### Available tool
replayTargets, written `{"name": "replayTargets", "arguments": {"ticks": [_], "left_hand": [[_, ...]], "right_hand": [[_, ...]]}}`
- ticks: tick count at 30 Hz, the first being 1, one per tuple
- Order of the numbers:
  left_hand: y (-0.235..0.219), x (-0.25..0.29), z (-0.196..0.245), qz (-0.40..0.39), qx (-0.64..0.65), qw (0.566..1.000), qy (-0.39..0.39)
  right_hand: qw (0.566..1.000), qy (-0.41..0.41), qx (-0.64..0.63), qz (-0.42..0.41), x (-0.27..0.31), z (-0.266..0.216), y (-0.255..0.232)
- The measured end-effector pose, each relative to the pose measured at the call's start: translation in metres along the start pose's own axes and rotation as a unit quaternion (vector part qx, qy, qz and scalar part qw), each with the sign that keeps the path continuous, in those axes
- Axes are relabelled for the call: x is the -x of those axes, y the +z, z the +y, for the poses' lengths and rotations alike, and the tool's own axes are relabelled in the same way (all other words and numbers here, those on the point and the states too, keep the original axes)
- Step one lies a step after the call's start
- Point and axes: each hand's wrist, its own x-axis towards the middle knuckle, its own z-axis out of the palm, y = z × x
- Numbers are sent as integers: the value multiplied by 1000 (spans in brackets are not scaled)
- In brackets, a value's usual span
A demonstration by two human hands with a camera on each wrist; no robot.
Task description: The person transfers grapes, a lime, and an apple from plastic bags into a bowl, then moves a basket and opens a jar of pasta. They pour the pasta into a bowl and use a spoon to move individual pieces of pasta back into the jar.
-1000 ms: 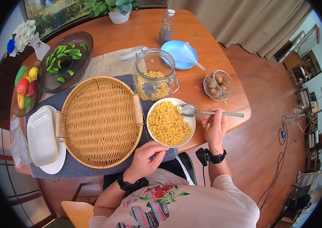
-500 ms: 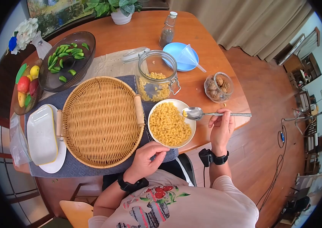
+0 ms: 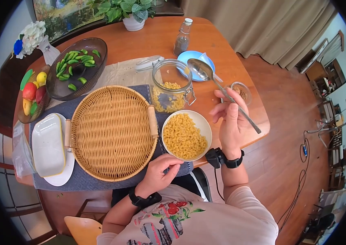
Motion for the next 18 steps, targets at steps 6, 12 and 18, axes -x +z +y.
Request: {"name": "replayTargets", "arguments": {"ticks": [6, 12, 18], "left_hand": [[-1, 0, 2, 0, 1, 1000, 1], [-2, 0, 2, -8, -4, 1000, -3], [-2, 0, 2, -9, 2, 1000, -9]], "right_hand": [[1000, 4, -11, 6, 9, 1, -6], [999, 20, -11, 41, 25, 10, -29], [985, 38, 165, 21, 42, 27, -43]]}}
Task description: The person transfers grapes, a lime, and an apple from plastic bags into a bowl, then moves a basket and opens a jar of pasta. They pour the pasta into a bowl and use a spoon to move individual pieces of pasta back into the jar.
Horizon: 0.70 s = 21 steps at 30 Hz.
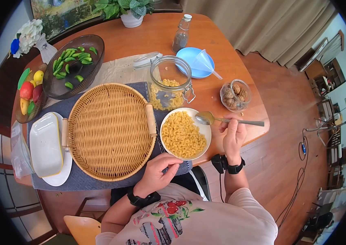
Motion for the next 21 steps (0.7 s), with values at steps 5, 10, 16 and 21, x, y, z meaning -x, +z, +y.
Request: {"name": "replayTargets", "arguments": {"ticks": [5, 10, 16, 21], "left_hand": [[0, 0, 0, -1, -1, 1000, -5], [0, 0, 1, 0, -4, 1000, -5], [2, -1, -1, 7, -9, 1000, 14], [1, -1, 0, 4, 2, 1000, 2]], "right_hand": [[998, -19, 65, -13, 5, 9, -1], [995, 87, -34, -30, 14, 15, -1], [986, 142, -83, -5, 16, 20, 0], [978, 161, -131, 30, 15, 19, -2]]}}
